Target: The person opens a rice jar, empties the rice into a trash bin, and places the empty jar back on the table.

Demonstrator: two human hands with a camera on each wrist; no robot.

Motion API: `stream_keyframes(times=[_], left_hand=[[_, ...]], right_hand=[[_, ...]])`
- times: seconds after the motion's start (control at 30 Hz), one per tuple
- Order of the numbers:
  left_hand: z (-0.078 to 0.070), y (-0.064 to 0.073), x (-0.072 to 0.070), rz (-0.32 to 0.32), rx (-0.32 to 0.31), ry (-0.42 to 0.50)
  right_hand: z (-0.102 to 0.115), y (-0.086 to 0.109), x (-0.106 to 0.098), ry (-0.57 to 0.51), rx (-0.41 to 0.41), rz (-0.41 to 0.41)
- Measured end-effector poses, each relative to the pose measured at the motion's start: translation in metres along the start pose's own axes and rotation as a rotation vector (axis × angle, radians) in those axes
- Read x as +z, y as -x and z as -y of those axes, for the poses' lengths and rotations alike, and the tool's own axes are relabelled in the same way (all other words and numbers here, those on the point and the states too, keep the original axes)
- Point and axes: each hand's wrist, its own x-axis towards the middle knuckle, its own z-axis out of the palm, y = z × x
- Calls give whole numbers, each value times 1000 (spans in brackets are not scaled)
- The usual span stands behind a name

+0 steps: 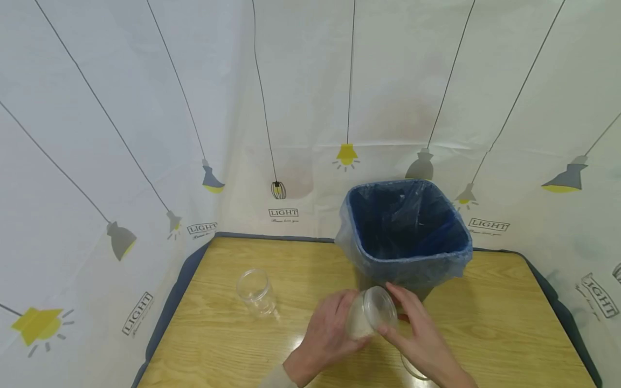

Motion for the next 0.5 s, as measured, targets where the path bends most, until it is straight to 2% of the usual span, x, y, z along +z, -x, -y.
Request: stream_keyframes(times=[0.1, 0.2, 0.27, 0.37, 0.5], left_hand=[[1, -1, 2, -43, -10, -73], [1, -1, 4, -38, 0, -104], [0, 0, 4, -27, 12, -112], [-1, 1, 4, -15, 22, -113], [-1, 1, 3, -10, 15, -95]], right_hand=[[9, -1, 6, -22, 153, -15], [15, -4, 7, -40, 271, 17], [16, -7, 7, -50, 320, 39], [17, -9, 6, -79, 340, 46], [15, -9, 7, -129, 302, 19]])
